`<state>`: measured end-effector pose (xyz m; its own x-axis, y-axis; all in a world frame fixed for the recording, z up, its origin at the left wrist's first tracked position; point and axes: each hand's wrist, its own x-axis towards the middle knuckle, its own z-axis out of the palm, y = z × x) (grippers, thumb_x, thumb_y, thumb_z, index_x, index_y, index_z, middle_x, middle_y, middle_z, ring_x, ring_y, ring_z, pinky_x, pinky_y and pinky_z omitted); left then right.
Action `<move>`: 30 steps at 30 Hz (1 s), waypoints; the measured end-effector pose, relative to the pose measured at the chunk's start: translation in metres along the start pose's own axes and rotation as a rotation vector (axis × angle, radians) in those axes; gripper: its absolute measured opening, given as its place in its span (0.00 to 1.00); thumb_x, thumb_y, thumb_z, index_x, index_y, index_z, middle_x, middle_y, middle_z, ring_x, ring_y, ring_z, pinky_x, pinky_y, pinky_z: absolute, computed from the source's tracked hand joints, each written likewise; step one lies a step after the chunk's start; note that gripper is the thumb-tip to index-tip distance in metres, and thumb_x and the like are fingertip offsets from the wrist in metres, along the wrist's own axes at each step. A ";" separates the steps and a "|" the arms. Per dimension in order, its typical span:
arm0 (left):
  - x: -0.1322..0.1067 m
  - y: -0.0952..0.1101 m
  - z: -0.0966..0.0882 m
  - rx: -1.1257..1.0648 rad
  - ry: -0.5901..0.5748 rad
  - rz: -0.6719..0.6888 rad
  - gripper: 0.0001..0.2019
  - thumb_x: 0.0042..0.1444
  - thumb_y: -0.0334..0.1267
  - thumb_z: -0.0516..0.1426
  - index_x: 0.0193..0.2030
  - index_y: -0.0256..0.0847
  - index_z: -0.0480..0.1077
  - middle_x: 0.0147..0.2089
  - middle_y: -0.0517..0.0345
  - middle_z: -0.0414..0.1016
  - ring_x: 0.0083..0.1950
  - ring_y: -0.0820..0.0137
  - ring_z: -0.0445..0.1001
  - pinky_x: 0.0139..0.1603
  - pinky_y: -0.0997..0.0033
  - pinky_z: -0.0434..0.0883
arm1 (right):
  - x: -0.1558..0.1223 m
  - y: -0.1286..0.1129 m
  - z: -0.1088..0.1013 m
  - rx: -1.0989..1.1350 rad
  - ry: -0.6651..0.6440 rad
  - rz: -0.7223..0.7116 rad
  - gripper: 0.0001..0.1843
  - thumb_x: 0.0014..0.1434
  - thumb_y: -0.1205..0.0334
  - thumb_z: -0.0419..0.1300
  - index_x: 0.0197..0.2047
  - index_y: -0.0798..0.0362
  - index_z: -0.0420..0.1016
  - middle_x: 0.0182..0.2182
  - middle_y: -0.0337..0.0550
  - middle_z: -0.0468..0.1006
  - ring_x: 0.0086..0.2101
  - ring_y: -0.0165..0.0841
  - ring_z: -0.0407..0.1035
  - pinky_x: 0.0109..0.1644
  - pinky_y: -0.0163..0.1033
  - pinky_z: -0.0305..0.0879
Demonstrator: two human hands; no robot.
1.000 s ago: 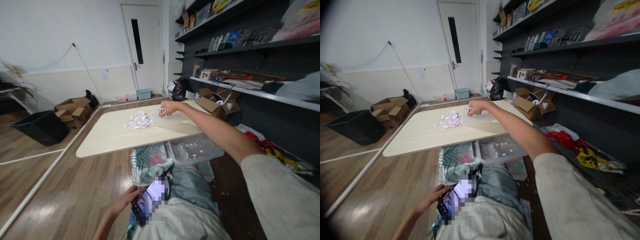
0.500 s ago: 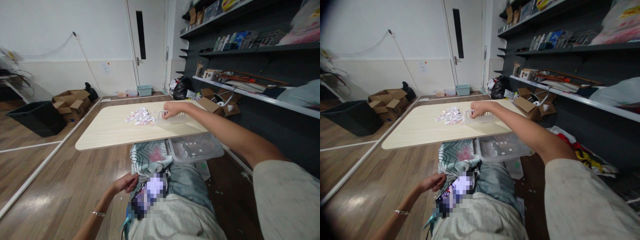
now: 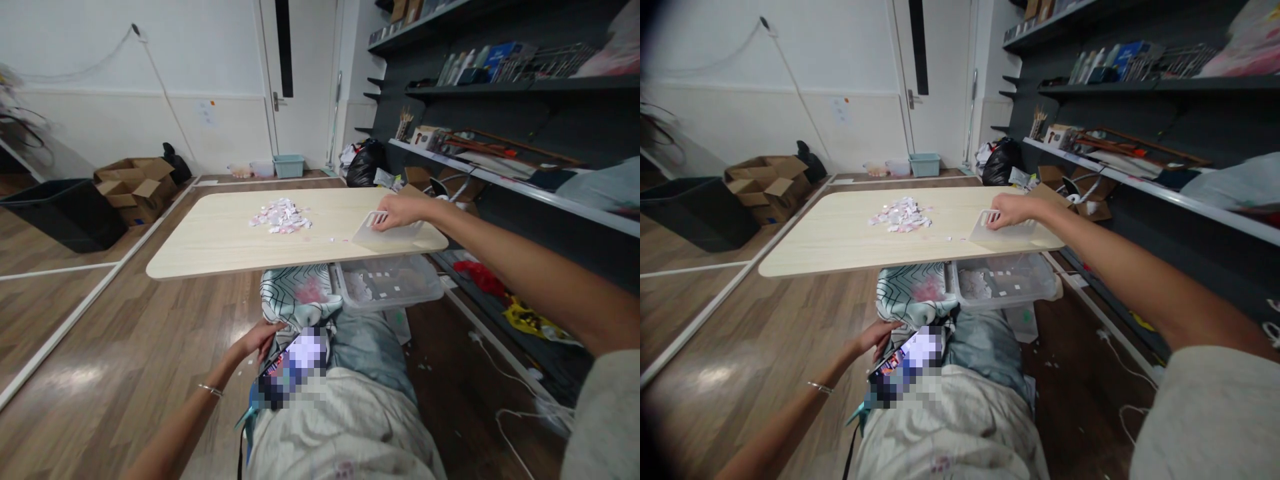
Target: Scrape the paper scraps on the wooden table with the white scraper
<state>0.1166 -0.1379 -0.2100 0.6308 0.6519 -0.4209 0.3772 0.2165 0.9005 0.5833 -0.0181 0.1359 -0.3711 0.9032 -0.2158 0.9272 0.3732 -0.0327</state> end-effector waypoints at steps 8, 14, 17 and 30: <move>0.004 0.013 0.024 -0.078 0.376 -0.041 0.43 0.48 0.89 0.63 0.12 0.53 0.56 0.10 0.53 0.58 0.13 0.68 0.60 0.19 0.68 0.53 | 0.007 0.000 -0.003 0.052 0.036 -0.047 0.34 0.61 0.26 0.74 0.33 0.53 0.88 0.23 0.41 0.76 0.31 0.37 0.71 0.38 0.41 0.60; 0.008 0.015 0.042 -0.050 0.759 0.023 0.34 0.52 0.70 0.66 0.15 0.52 0.56 0.16 0.63 0.55 0.20 0.73 0.56 0.25 0.67 0.55 | 0.024 -0.012 -0.004 0.010 0.051 -0.092 0.34 0.65 0.27 0.72 0.40 0.55 0.92 0.25 0.43 0.79 0.32 0.38 0.73 0.39 0.42 0.61; 0.006 0.012 0.044 -0.017 0.830 0.032 0.33 0.53 0.70 0.65 0.15 0.52 0.54 0.18 0.65 0.52 0.22 0.74 0.54 0.27 0.66 0.55 | 0.024 -0.012 -0.001 -0.038 0.058 -0.110 0.34 0.67 0.28 0.72 0.40 0.56 0.93 0.23 0.42 0.78 0.32 0.37 0.72 0.39 0.42 0.59; -0.085 -0.031 0.038 -0.490 0.519 0.106 0.35 0.59 0.76 0.67 0.37 0.39 0.87 0.61 0.32 0.90 0.52 0.51 0.84 0.44 0.60 0.75 | -0.043 -0.002 0.009 0.105 -0.050 -0.081 0.21 0.70 0.50 0.76 0.47 0.63 0.97 0.41 0.60 0.94 0.37 0.38 0.76 0.44 0.43 0.63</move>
<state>0.0770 -0.2278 -0.2059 0.1973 0.9224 -0.3321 -0.0921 0.3547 0.9304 0.5978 -0.0595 0.1366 -0.4447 0.8581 -0.2567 0.8953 0.4180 -0.1538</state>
